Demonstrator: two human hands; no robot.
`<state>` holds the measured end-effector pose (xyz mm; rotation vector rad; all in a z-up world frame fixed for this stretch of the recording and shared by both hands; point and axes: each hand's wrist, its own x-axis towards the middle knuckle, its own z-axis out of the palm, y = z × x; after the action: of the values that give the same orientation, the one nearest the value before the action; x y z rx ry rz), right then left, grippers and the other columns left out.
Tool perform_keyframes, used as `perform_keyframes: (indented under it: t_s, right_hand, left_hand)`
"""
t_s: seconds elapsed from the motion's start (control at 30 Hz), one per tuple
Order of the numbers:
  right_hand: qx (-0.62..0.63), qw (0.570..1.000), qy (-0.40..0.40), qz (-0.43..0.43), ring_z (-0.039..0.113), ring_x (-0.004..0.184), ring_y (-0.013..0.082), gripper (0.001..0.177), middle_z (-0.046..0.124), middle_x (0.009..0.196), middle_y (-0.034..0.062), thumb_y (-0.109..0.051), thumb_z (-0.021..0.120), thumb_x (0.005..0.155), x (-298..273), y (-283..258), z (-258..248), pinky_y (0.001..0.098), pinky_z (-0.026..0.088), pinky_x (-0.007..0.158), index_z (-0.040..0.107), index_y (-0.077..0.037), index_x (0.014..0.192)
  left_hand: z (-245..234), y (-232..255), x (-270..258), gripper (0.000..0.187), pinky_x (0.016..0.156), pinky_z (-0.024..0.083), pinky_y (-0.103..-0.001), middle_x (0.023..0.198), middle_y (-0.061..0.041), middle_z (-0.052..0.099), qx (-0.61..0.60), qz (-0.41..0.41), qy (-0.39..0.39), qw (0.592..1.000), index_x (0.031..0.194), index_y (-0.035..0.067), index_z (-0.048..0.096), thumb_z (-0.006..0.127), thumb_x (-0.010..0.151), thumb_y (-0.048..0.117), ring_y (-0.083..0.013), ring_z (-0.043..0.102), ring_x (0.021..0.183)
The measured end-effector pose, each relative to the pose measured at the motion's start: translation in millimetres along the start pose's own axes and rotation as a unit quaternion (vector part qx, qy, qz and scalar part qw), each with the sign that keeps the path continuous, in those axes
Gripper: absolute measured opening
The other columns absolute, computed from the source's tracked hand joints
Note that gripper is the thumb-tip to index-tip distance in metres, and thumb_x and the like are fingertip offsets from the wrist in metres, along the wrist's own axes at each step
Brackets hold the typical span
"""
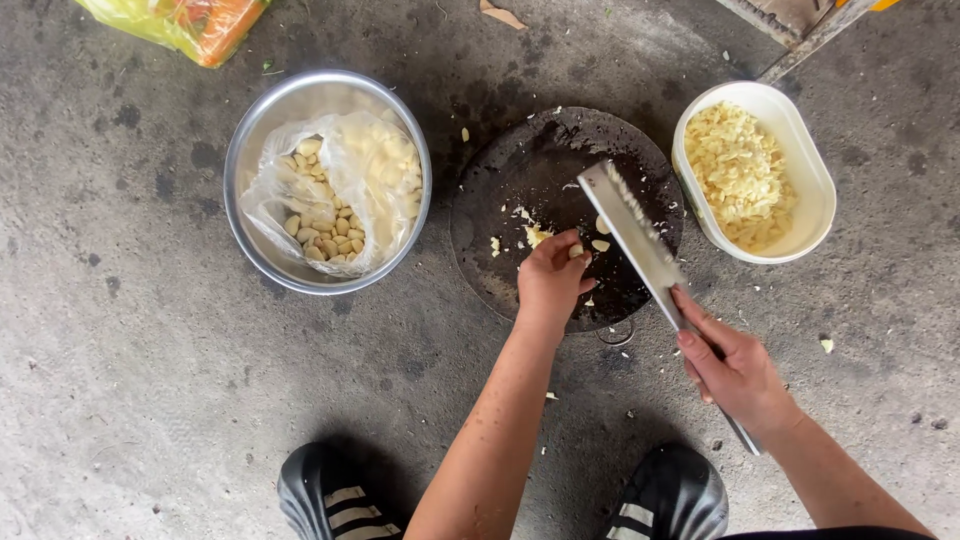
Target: The person is chopping garlic cloves on a round wooden cutting board using a large cleaver. They repeatedly take garlic cloves from a metal bowl, chop them into small pieces, and then transfer the chopped garlic into a white plastic container.
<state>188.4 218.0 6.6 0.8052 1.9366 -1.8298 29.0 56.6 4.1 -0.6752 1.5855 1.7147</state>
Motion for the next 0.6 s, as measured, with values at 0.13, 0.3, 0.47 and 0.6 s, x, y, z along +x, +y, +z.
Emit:
perform_keyframes:
  t_s: [0.13, 0.3, 0.47, 0.6]
  right_hand:
    - [-0.272, 0.902, 0.148, -0.302, 0.046, 0.031, 0.013, 0.052, 0.063, 0.07, 0.0119, -0.021, 0.054, 0.088, 10.5, 24.1, 6.0, 0.0254, 0.04, 0.026, 0.044, -0.009, 0.138]
    - [-0.52, 0.833, 0.156, -0.108, 0.068, 0.058, 0.0208, 0.048, 0.068, 0.068, 0.0053, -0.046, 0.053, 0.087, 14.2, 25.6, 14.0, 0.0346, 0.06, 0.061, 0.047, -0.045, 0.135]
    - [-0.505, 0.803, 0.254, -0.186, 0.067, 0.061, 0.026, 0.053, 0.067, 0.07, 0.0065, -0.044, 0.054, 0.087, 4.1, 35.7, 22.5, 0.0401, 0.058, 0.061, 0.044, -0.048, 0.139]
    - [-0.525, 0.825, 0.186, -0.091, 0.069, 0.075, 0.0318, 0.051, 0.069, 0.078, 0.0104, -0.049, 0.048, 0.087, 11.3, 32.9, 19.3, 0.0466, 0.058, 0.075, 0.035, -0.056, 0.135]
  left_hand:
    - [-23.2, -16.6, -11.0, 0.032, 0.069, 0.06, -0.03, 0.108, -0.017, 0.064, -0.024, 0.054, 0.012, 0.998, 0.118, 0.0, 0.057, 0.056, 0.086, -0.001, -0.0204, 0.065, 0.095]
    - [-53.3, -31.8, -13.4, 0.031, 0.071, 0.062, -0.036, 0.106, -0.027, 0.061, -0.016, 0.133, -0.015, 0.991, 0.121, -0.007, 0.051, 0.051, 0.091, 0.001, -0.0286, 0.067, 0.094]
    - [-61.5, -26.0, -24.8, 0.031, 0.068, 0.061, -0.03, 0.093, -0.02, 0.064, -0.039, 0.12, -0.003, 0.992, 0.117, -0.008, 0.054, 0.054, 0.088, 0.003, -0.0211, 0.067, 0.081]
    - [-55.6, -13.7, -32.2, 0.029, 0.067, 0.06, -0.03, 0.096, -0.021, 0.064, -0.052, 0.14, -0.021, 0.989, 0.114, -0.008, 0.055, 0.058, 0.086, 0.001, -0.022, 0.067, 0.082]
